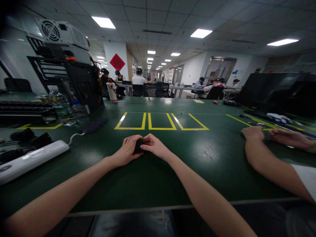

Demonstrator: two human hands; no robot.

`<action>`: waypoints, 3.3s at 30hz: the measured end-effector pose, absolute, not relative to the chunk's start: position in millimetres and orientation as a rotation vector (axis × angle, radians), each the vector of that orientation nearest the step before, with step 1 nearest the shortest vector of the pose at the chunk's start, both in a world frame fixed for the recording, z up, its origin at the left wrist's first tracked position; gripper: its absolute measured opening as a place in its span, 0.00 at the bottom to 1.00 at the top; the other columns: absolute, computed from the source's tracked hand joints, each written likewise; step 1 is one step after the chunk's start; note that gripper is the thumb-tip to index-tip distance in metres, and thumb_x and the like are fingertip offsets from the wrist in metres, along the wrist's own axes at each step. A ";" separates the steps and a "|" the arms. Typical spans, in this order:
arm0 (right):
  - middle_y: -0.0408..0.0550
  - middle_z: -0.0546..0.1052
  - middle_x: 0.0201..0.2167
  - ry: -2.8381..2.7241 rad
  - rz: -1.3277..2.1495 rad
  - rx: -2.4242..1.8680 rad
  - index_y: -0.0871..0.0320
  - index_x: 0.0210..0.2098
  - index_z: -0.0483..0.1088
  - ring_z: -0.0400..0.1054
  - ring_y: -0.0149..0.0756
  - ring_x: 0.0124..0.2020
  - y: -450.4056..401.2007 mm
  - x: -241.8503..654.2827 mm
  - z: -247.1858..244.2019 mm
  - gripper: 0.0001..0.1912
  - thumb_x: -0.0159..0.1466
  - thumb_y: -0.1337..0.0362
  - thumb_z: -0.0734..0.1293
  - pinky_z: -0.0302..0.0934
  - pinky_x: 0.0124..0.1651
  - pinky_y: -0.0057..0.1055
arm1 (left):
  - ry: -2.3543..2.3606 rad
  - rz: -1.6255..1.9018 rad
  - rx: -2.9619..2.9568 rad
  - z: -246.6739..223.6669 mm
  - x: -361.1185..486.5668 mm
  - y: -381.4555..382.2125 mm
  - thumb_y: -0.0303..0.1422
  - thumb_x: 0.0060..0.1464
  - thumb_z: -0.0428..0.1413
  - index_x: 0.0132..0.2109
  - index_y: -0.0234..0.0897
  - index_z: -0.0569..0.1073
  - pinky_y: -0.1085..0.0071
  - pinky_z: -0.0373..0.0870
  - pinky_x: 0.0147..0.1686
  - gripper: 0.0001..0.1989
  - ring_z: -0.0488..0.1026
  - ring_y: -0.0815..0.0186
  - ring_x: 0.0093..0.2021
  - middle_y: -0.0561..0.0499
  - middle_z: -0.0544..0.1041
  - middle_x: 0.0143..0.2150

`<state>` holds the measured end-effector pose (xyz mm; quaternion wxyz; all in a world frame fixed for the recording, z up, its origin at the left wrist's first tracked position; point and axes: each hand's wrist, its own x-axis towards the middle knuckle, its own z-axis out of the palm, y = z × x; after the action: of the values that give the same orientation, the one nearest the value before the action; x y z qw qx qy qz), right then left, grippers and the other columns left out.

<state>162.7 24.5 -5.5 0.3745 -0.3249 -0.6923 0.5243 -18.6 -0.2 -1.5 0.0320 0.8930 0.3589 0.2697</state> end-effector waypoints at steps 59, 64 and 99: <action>0.44 0.67 0.36 -1.823 1.450 -0.847 0.56 0.37 0.59 0.64 0.33 0.39 20.0 166.9 0.3 0.21 0.47 0.62 0.69 0.61 0.42 0.37 | 1.109 0.823 2.748 -4.0 -19.5 1.5 0.34 0.49 0.52 0.54 0.40 0.49 0.55 0.52 0.50 0.28 0.55 0.56 0.53 0.44 0.58 0.52; 0.44 0.67 0.33 -1.779 1.388 -0.870 0.56 0.35 0.60 0.64 0.32 0.37 20.2 164.2 -0.4 0.13 0.52 0.59 0.65 0.61 0.41 0.37 | 1.122 0.902 2.739 -11.2 -17.6 6.1 0.34 0.47 0.54 0.54 0.41 0.48 0.54 0.51 0.50 0.30 0.56 0.56 0.53 0.44 0.58 0.52; 0.44 0.67 0.35 -1.822 1.269 -0.860 0.57 0.35 0.61 0.63 0.33 0.39 22.7 162.3 -3.5 0.13 0.53 0.59 0.65 0.59 0.44 0.37 | 1.097 0.842 2.754 -3.6 -20.2 1.2 0.34 0.49 0.52 0.55 0.40 0.49 0.55 0.52 0.51 0.28 0.55 0.56 0.54 0.44 0.57 0.53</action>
<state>162.3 22.7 -3.5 0.3711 -0.3355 -0.7105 0.4949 -20.2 1.2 -3.6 0.0300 0.8933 0.3558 0.2730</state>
